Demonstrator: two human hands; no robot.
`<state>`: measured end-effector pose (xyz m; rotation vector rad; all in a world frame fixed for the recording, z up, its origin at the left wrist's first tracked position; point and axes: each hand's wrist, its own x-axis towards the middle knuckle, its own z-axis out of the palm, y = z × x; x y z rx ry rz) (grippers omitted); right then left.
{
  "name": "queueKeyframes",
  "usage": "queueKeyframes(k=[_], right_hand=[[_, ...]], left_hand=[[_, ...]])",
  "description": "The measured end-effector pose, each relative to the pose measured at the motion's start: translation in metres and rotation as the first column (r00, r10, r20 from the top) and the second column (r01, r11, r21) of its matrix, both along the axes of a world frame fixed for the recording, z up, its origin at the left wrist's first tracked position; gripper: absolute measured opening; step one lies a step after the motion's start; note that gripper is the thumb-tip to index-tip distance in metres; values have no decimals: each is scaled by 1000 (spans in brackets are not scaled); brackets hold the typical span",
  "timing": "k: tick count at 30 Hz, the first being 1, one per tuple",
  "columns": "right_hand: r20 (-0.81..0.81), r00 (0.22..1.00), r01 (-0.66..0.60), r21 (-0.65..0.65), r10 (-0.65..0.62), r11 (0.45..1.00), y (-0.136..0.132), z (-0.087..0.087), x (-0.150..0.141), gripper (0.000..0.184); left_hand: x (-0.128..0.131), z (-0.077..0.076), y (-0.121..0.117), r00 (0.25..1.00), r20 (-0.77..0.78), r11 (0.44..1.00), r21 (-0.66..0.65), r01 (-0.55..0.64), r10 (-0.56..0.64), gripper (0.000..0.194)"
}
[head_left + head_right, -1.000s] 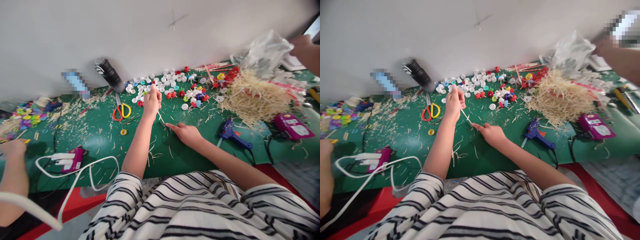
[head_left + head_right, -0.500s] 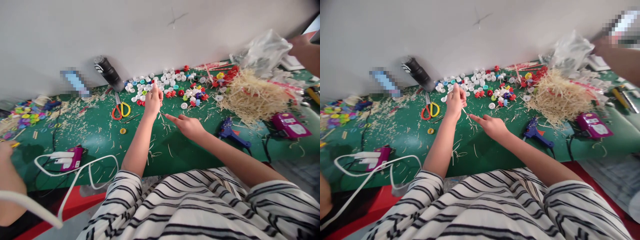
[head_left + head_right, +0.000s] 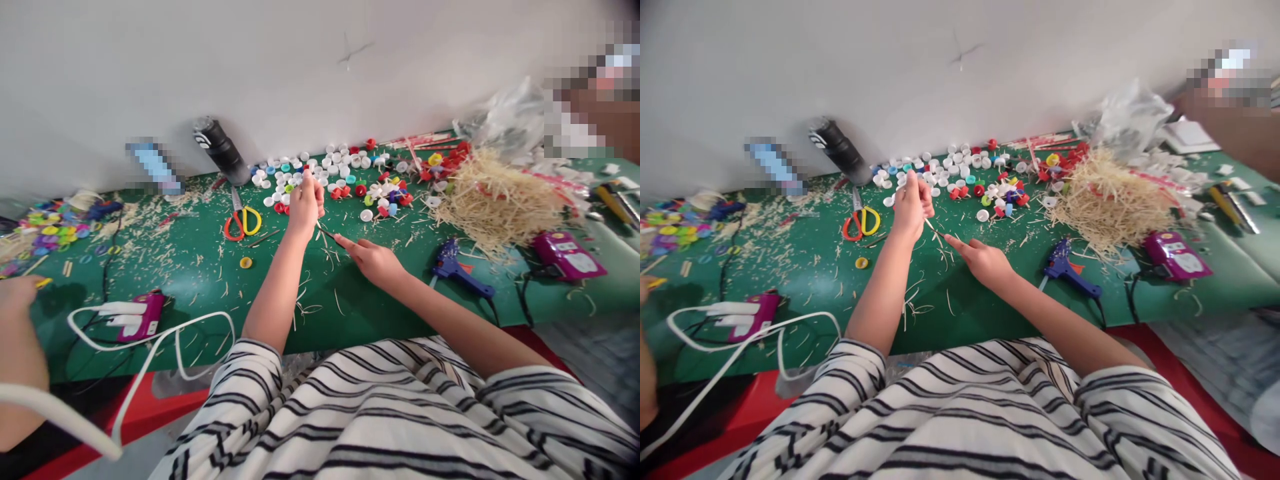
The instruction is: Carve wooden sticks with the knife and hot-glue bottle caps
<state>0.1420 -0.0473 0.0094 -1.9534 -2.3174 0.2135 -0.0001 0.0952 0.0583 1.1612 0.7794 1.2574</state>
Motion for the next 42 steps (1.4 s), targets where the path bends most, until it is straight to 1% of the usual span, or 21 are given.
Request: queueKeyframes(k=[7,13,16,20,22,24,32,35,38,42], right_hand=[[-10,1000,9,-36,-9,999,-4,-5,1,56],[-33,999,14,13,-13,1000,-8,-15,1,53],[-17,1000,18,2,-18,1000,-10,-15,0,53],[67,998,4,-86,2,996,-13,-13,-3,56],[112,993,-14,-136,29,991,-13,-12,-3,57],[130,991,-20,-157,40,987,-13,-10,-3,58],[95,995,10,-154,4,988,-13,-6,-4,53],[86,996,22,-160,-9,987,-13,-6,-4,53],[78,997,15,-176,-1,984,-12,-4,-4,53],[71,997,9,-164,2,986,-11,5,-4,52]], left_hand=[[-1,0,1,1000,6,1000,-15,-13,13,61],[-2,-1,3,999,29,999,-30,-19,20,61],[-1,2,2,999,35,998,-49,-31,32,62],[-2,6,1,998,26,995,-85,-50,52,60],[-4,6,2,998,18,996,-73,-51,53,60],[-5,6,3,999,11,998,-49,-47,48,60],[-3,5,2,999,24,998,-42,-40,42,57],[-3,6,0,1000,17,1000,-25,-6,6,58],[-3,9,-3,999,8,999,-35,34,-34,59],[-2,13,-7,997,12,995,-64,78,-77,59]])
